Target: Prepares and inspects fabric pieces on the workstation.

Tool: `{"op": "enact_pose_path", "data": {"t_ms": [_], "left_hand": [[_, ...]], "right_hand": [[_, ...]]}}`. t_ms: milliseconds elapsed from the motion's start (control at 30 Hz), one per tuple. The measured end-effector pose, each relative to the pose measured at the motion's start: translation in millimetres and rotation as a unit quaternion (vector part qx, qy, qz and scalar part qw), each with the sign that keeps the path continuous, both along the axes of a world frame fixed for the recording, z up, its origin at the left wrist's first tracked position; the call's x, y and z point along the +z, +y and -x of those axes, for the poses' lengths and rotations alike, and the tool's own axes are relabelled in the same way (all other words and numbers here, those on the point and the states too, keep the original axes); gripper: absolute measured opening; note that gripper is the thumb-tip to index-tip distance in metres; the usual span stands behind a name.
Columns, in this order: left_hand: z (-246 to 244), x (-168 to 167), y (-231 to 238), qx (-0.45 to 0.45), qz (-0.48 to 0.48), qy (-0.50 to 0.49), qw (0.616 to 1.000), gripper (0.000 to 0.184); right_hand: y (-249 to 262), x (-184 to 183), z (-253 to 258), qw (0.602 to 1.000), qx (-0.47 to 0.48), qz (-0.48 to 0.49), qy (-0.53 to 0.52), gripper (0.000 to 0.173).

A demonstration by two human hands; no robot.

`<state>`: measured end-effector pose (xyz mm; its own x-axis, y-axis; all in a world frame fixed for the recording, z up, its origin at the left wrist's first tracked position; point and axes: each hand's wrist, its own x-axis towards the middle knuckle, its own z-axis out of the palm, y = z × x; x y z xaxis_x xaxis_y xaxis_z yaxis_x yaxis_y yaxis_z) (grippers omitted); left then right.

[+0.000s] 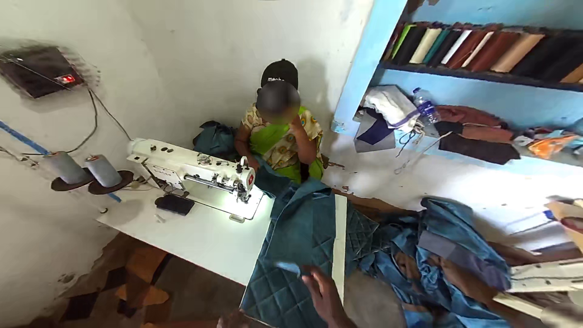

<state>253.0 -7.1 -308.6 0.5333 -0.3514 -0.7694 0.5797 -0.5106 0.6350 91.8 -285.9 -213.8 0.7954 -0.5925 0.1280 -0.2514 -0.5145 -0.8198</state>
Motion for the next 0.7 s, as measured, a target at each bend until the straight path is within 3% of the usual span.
{"op": "enact_pose_path", "data": {"t_ms": [133,200,233,333,467,567,633,700], "left_hand": [[1,28,-11,-0.064,0.03,0.065,0.995,0.063],[12,82,-33,-0.075,0.045,0.124,0.988,0.065],[11,96,-39,-0.076,0.099,0.158,0.979,0.064],[0,89,-34,-0.079,0.32,0.204,0.922,0.066],[-7,131,-48,-0.047,0.443,0.14,0.884,0.077],[-5,156,-57,-0.082,0.463,0.017,0.883,0.085],[-2,167,-63,-0.103,0.449,-0.069,0.885,0.083],[0,174,-68,-0.087,0.416,-0.144,0.894,0.067]], "right_hand": [[72,7,54,0.993,0.006,-0.117,-0.026,0.021],[90,11,57,0.985,-0.049,-0.165,-0.015,0.022],[92,13,53,0.982,-0.073,-0.171,-0.02,0.024],[90,23,36,0.973,-0.112,-0.179,-0.093,0.023],[84,50,16,0.971,-0.101,-0.189,-0.108,0.028],[83,57,4,0.981,-0.04,-0.16,-0.099,0.025],[83,63,-6,0.982,0.0,-0.163,-0.097,0.023],[82,70,-17,0.979,0.035,-0.174,-0.099,0.025]]}}
